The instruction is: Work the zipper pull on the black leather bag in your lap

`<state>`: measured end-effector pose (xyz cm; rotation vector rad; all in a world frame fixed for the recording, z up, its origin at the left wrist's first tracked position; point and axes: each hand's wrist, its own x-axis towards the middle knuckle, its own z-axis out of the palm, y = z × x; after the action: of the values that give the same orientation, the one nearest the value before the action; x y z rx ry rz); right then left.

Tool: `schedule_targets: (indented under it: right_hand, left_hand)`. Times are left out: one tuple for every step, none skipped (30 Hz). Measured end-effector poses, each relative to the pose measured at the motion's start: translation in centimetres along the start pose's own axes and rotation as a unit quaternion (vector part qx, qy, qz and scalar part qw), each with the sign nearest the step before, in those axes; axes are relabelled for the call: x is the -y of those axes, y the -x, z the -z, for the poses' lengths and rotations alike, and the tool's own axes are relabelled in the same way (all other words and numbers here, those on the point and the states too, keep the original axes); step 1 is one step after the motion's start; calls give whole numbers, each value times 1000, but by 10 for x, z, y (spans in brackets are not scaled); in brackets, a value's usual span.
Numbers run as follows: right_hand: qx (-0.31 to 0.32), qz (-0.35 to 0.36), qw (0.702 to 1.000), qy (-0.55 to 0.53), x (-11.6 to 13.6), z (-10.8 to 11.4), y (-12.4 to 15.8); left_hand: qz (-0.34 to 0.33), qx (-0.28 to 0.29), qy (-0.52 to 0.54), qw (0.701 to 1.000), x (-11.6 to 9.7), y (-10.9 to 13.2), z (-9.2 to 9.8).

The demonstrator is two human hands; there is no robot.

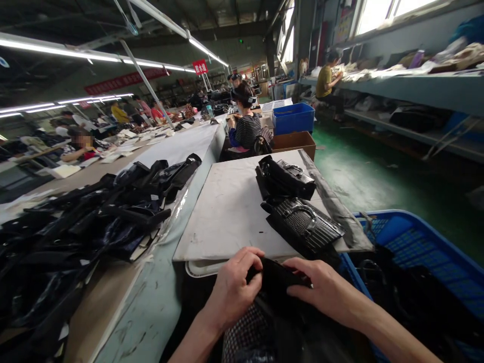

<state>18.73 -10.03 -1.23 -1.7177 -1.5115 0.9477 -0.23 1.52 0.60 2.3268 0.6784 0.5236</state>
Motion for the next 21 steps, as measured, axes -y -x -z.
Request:
schedule_targets:
  right_hand:
    - [-1,0,1000,-5,1,0,3]
    - [-3,3,1000,-10,1,0,5]
    - [-6,7,1000,-15,2,0,6]
    - [-8,11,1000,-19,2,0,7]
    - [-10,14,1000,-23,2,0,7]
    - [-11,18,999,-26,2,-1,8]
    - [-11,22,999,-26,1,-1,8]
    - [-12,29,999,-25,0,-1,8]
    - [-16,39,999,-22,-2,-2,8]
    - [-22,50,998,-19,-4,-2,8]
    - [-31,60,998,-14,-6,-3,9]
    - [-43,69,997,-5,-9,-4,9]
    - [-56,77,995,7,-12,-5,9]
    - [-69,84,994,26,-14,-5,10]
    - [-82,91,991,48,-16,-5,10]
    - [-92,98,988,71,-18,-5,11]
    - [-99,106,985,94,-19,-4,11]
    - [-103,114,982,114,-20,-3,12]
    - [-104,123,978,133,-20,-2,12]
    - [-105,132,974,150,-21,-1,12]
    - [-103,143,970,165,-21,0,13]
  left_hand:
    - [-3,4,-1,1000,0,0,1]
    - [-9,6,-5,1000,-1,-1,1]
    - [-15,6,-13,1000,-1,-1,0]
    - [-26,2,-25,999,-2,-1,0]
    - [-41,-5,-39,998,-2,-1,-1]
    - [-60,-14,-55,997,-3,-1,-2]
    - [-83,-22,-70,994,-3,-1,-3]
    - [-109,-27,-81,990,-3,-1,-4]
    - [-135,-27,-87,987,-3,-1,-4]
    - [-159,-22,-89,983,-3,-1,-5]
    - [-176,-14,-86,980,-2,-2,-5]
    - [-189,-5,-81,979,-1,-2,-5]
    - [-196,1,-75,978,0,-2,-6]
    - [-197,3,-68,978,1,-2,-7]
    - [-194,2,-62,979,2,-2,-8]
    - [-188,-1,-55,981,3,-2,-9]
    - [-181,-7,-48,982,4,-3,-11]
    - [-176,-11,-41,983,4,-3,-12]
    - [-172,-14,-36,984,3,-4,-13]
    - [-170,-18,-30,985,2,-5,-14]
    - [-170,-22,-25,985,1,-6,-15]
